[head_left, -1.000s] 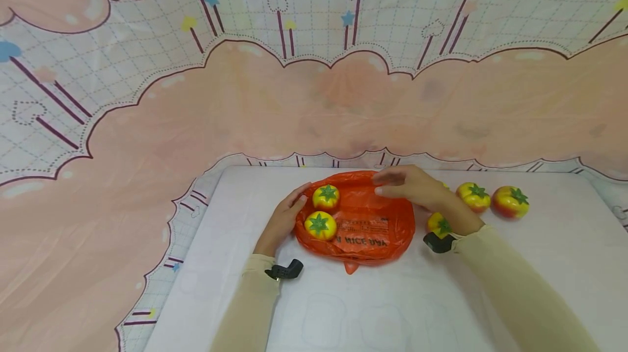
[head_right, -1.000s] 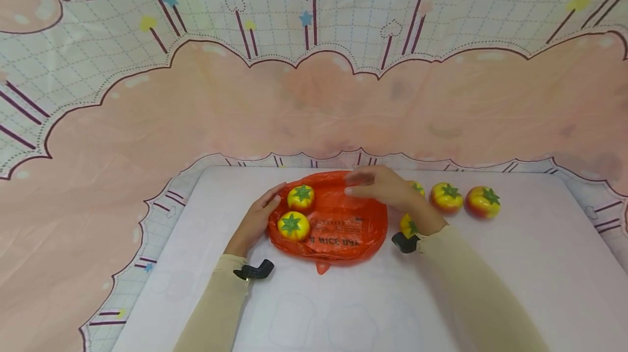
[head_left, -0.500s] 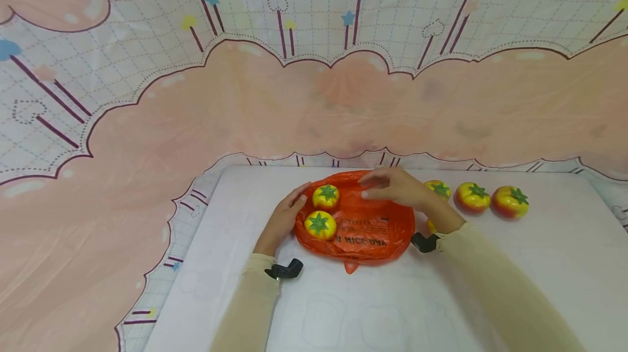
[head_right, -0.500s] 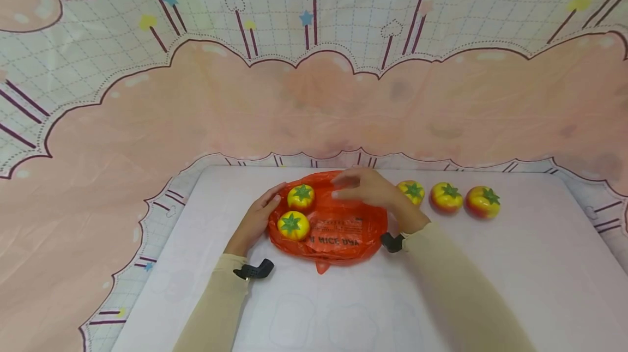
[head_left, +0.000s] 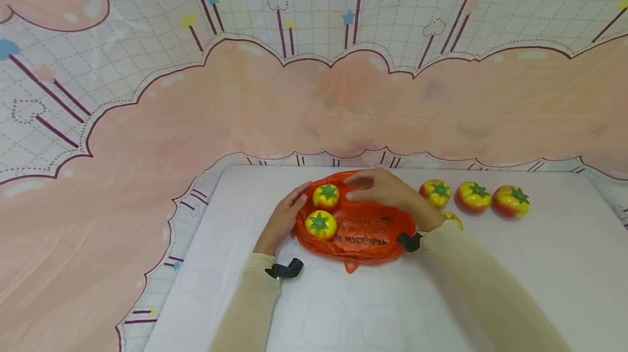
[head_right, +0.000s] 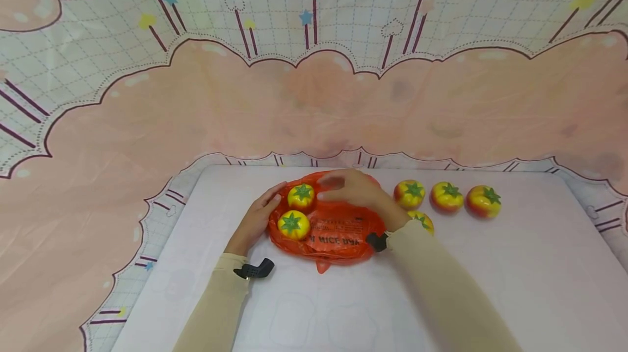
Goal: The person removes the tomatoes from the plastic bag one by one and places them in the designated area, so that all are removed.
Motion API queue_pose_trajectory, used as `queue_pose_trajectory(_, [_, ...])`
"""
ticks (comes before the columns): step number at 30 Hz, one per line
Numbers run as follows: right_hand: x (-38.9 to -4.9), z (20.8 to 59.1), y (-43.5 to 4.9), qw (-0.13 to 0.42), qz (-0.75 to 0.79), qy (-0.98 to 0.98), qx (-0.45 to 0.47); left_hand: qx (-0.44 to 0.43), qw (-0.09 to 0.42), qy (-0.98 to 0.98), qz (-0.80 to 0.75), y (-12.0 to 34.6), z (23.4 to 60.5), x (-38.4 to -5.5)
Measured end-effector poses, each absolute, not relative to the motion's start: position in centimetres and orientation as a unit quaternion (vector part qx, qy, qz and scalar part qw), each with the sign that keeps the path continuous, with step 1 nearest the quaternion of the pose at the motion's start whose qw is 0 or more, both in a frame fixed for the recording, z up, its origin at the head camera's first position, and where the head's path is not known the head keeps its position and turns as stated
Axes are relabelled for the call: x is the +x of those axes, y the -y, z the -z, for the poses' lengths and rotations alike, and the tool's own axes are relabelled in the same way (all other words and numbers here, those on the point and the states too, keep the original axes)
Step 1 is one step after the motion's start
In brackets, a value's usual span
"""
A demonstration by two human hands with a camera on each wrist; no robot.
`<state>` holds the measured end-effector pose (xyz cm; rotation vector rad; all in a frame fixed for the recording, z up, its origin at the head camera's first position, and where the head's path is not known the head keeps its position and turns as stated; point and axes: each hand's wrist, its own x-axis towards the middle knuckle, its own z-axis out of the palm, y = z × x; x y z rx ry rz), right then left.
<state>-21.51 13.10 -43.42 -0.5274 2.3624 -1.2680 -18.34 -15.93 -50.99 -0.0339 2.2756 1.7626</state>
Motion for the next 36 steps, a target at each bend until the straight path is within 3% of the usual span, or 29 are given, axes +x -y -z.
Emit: queue_pose_trajectory(36, [-22.2,45.8,-8.4,0.172,0.501,-0.840,-0.120,-0.001,0.134,-0.777,-0.615,16.1,51.1,-18.3])
